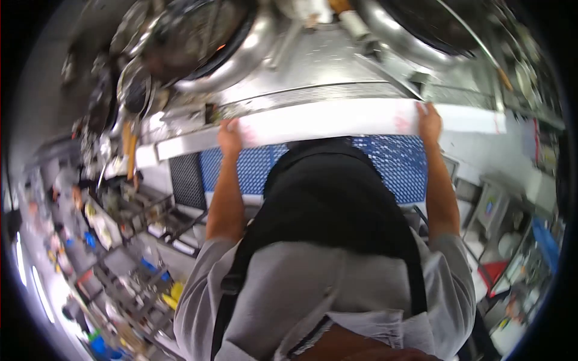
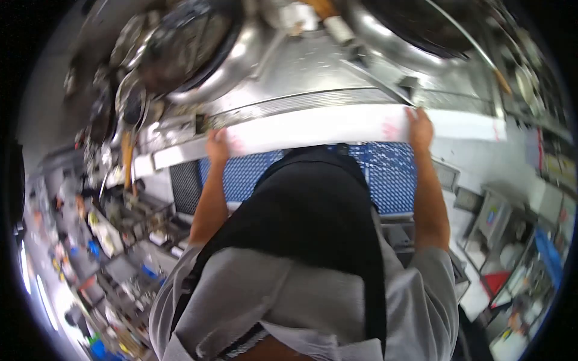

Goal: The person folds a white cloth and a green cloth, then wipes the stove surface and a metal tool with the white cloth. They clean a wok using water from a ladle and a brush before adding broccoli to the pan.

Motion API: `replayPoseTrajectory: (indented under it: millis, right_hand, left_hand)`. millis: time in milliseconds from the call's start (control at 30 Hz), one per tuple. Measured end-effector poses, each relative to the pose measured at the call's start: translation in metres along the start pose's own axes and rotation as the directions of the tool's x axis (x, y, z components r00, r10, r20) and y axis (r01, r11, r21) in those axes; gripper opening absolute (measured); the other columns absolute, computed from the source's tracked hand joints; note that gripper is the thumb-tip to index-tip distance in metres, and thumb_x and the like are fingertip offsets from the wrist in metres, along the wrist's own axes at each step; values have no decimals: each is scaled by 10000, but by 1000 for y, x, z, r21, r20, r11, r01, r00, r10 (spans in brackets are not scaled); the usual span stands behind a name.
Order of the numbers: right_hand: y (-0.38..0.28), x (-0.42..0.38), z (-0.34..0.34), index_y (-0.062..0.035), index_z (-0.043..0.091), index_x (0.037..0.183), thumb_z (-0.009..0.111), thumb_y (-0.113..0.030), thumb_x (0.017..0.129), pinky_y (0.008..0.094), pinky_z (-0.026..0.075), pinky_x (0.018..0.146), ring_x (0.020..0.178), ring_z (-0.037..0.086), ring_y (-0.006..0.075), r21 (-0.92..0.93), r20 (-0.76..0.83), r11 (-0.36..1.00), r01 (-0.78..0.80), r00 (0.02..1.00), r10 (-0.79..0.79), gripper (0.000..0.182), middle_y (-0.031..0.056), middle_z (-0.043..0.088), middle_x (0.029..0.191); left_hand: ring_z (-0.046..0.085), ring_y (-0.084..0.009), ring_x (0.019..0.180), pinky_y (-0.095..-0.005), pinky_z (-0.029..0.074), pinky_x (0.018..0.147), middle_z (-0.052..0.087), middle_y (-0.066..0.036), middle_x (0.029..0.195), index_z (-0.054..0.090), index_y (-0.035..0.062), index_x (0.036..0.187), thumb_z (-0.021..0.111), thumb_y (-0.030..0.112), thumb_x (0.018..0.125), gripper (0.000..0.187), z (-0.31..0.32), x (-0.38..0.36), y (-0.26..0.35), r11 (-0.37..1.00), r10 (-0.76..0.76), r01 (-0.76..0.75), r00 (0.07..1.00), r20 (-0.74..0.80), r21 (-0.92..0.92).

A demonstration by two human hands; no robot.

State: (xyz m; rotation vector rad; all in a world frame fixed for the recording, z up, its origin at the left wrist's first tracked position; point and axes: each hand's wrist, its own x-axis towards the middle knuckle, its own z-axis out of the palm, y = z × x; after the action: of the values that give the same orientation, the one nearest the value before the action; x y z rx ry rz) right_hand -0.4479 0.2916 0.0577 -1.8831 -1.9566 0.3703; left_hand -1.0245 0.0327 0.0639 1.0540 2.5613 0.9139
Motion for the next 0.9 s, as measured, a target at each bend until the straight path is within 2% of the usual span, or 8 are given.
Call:
replayPoseTrajectory:
  millis: [167, 267, 367, 500, 600, 733, 833, 900]
  right_hand:
    - [-8, 2, -1, -32, 671, 1010, 629, -434, 983, 492, 518, 776, 903, 667, 470, -28, 30, 999, 24, 999, -23, 405, 262, 700, 952]
    - [-9, 2, -2, -47, 656, 1067, 582, -446, 1007, 496, 521, 775, 906, 673, 470, -82, 40, 995, 63, 997, -60, 411, 263, 704, 950]
    - [-6, 2, 2, -50, 656, 1071, 559, -454, 1017, 509, 520, 753, 875, 674, 483, -104, 23, 990, 91, 996, -89, 419, 267, 705, 925]
    - [-9, 5, -8, -36, 652, 1075, 559, -449, 1020, 523, 513, 723, 833, 672, 491, -112, 59, 994, 14, 998, -7, 426, 289, 696, 897]
    - [-9, 5, -10, -30, 648, 1074, 563, -446, 1020, 522, 509, 712, 823, 669, 493, -31, 14, 996, 89, 996, -88, 428, 289, 694, 888]
    - [-9, 1, -4, -28, 650, 1081, 579, -421, 1016, 514, 508, 752, 862, 671, 485, -45, 44, 998, 43, 998, -41, 405, 288, 697, 927]
    - [-8, 0, -3, -29, 651, 1085, 578, -420, 1017, 506, 509, 771, 880, 676, 474, -20, 49, 999, 42, 998, -41, 404, 284, 699, 944]
    - [-8, 0, -4, -30, 650, 1085, 571, -421, 1020, 502, 510, 767, 878, 678, 471, -16, 36, 998, 56, 998, -55, 404, 280, 700, 940]
  left_hand:
    - [700, -321, 857, -398, 532, 796, 727, -215, 922, 699, 7, 987, 738, 262, 927, 265, -4, 10, -16, 994, 75, -74, 997, 18, -76]
    - [673, -241, 892, -368, 522, 800, 735, -112, 959, 702, 19, 1082, 781, 215, 884, 290, -15, 11, -14, 978, -39, 66, 990, 135, -199]
    - [649, -224, 971, -350, 510, 863, 725, -82, 1021, 679, 30, 1166, 776, 143, 860, 340, -30, 12, -17, 809, -226, 399, 890, 397, -432]
    - [646, -200, 971, -341, 522, 881, 722, -78, 1082, 672, 56, 1160, 780, 34, 811, 366, -19, 11, -33, 829, -49, 146, 981, 189, -540]
    - [659, -205, 964, -340, 530, 865, 725, -93, 1085, 677, 67, 1133, 770, 20, 816, 334, -18, 9, -38, 920, -57, 89, 994, 95, -382]
    - [654, -230, 898, -356, 530, 826, 698, -119, 980, 686, 73, 1108, 730, -10, 815, 308, -20, 11, -42, 923, -233, 243, 970, 70, -299]
    - [650, -281, 901, -374, 527, 820, 681, -115, 992, 697, 80, 1076, 636, -32, 855, 256, -32, 2, -23, 998, -48, 37, 947, -316, -40]
    - [620, -320, 1069, -429, 500, 920, 655, -130, 1161, 677, 101, 1175, 582, 39, 918, 281, -33, -11, 1, 988, 153, -148, 961, -229, 42]
